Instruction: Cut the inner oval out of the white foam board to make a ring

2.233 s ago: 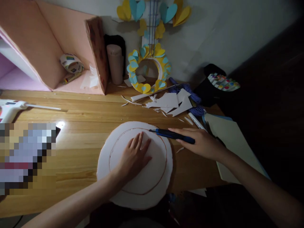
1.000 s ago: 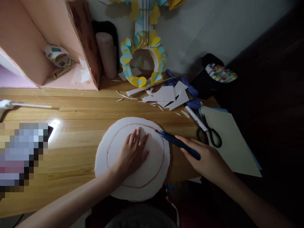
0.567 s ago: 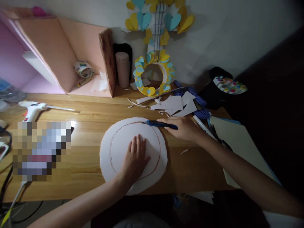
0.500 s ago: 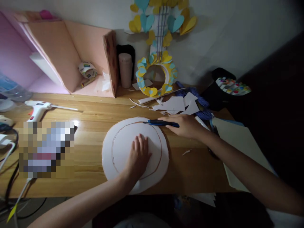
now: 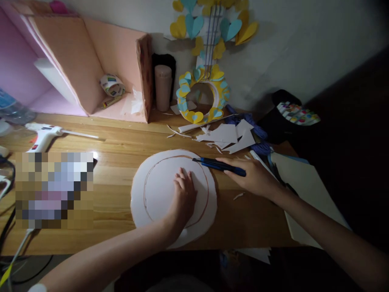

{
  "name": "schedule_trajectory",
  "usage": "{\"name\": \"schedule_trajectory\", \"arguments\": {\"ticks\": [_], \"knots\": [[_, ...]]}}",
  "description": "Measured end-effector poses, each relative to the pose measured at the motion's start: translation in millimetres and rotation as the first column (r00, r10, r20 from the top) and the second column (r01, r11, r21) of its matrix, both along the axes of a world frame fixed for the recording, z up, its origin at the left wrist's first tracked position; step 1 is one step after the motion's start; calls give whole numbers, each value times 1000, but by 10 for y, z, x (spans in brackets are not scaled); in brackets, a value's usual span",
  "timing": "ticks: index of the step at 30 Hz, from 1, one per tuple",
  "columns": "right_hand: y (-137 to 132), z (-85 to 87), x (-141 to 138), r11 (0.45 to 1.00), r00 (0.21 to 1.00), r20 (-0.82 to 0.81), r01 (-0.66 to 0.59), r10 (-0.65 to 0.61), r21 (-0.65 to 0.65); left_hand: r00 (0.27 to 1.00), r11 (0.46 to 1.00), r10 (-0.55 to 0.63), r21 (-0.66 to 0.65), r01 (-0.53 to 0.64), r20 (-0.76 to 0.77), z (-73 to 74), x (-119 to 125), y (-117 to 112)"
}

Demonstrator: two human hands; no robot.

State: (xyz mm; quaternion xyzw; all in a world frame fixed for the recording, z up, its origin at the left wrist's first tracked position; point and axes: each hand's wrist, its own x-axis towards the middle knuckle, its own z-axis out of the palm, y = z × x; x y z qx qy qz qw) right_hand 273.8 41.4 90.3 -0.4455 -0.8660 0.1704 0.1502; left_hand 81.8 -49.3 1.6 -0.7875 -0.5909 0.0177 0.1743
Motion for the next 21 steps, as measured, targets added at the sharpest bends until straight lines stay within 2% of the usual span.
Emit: {"name": "schedule_trajectory", "arguments": {"ticks": [5, 11, 16, 21], "knots": [[-43, -38, 56, 1000, 1000, 7, 19, -19, 18, 999, 1000, -12, 12, 12, -40, -25, 1, 6], [-39, -35, 12, 1000, 999, 43, 25, -26, 12, 998, 1000, 8, 5, -8, 55, -67, 4, 16], [-132, 24, -136, 996, 980, 174, 92, -94, 19, 1000, 1000, 16, -9, -15, 26, -96, 4, 25], [-243, 81, -252, 991, 955, 266, 119, -131, 62, 995, 999, 15, -34, -12, 97, -75, 8, 17]]}}
